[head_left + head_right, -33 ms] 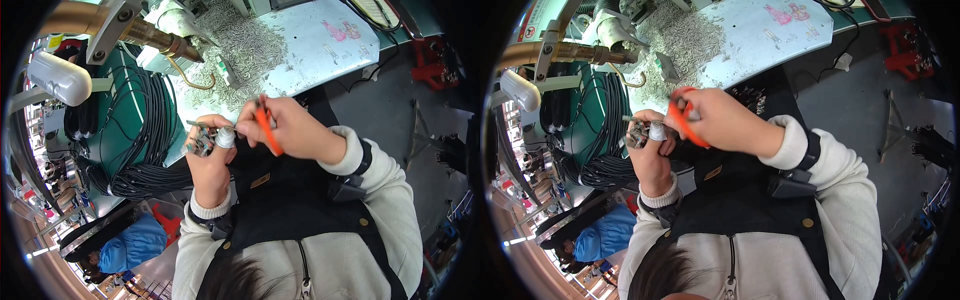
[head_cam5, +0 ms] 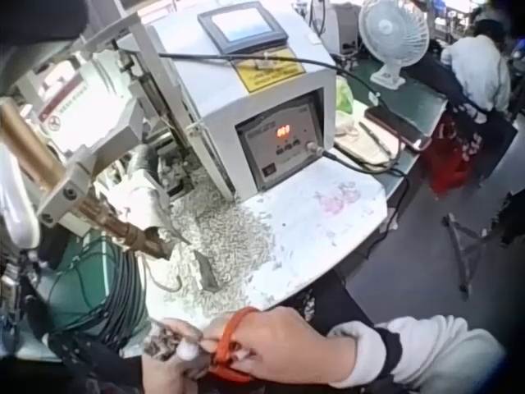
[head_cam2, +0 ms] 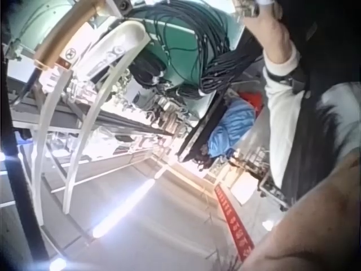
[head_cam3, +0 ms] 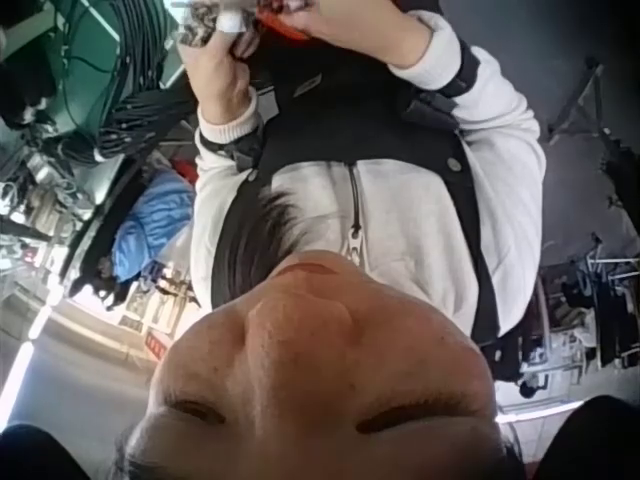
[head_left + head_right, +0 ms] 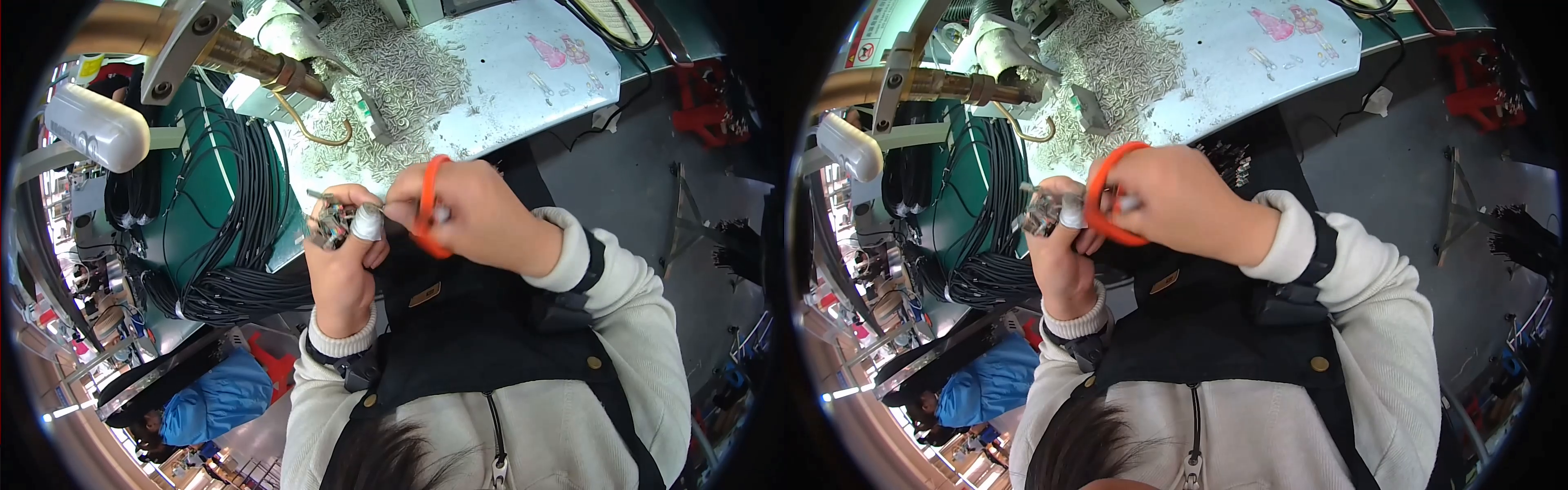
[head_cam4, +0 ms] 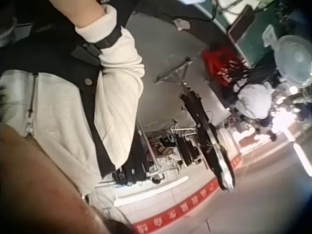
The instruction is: The person picks up a bundle of cables and uses shears to trim the ends of the individual wires one at a time near a machine. After trimming the tips of the wires, they set the bundle back down on the work surface.
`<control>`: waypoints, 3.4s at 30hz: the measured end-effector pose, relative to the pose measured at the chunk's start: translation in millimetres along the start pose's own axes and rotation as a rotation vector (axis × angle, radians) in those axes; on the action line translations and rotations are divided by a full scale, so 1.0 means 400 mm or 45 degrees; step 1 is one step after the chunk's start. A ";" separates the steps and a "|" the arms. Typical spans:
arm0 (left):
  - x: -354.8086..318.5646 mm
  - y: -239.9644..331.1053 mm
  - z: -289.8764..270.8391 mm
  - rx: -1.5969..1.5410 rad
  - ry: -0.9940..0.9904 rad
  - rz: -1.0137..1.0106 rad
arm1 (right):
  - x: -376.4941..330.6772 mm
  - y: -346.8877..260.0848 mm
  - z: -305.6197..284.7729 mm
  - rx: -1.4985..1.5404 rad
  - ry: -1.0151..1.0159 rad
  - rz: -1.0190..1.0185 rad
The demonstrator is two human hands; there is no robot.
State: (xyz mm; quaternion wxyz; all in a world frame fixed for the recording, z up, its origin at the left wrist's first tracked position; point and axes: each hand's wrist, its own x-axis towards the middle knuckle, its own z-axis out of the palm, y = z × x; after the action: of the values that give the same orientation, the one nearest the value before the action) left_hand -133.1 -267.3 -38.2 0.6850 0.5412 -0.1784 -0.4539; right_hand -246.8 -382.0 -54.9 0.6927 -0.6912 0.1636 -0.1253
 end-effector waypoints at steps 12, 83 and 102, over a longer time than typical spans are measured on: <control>-0.013 0.017 -0.004 0.107 0.088 -0.112 | -0.019 0.006 -0.006 -1.414 0.455 -0.976; 0.173 0.063 -0.016 0.031 0.056 -0.170 | 0.141 -0.011 -0.036 0.238 0.405 0.068; 0.024 0.043 -0.009 -0.039 0.036 -0.080 | 0.024 0.000 0.035 0.719 0.249 -0.117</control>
State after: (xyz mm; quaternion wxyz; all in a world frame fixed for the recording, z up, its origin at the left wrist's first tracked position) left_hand -117.8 -273.0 -26.3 0.6810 0.5423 -0.1448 -0.4702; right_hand -232.4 -372.8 -55.4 0.8322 -0.4624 0.1568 -0.2628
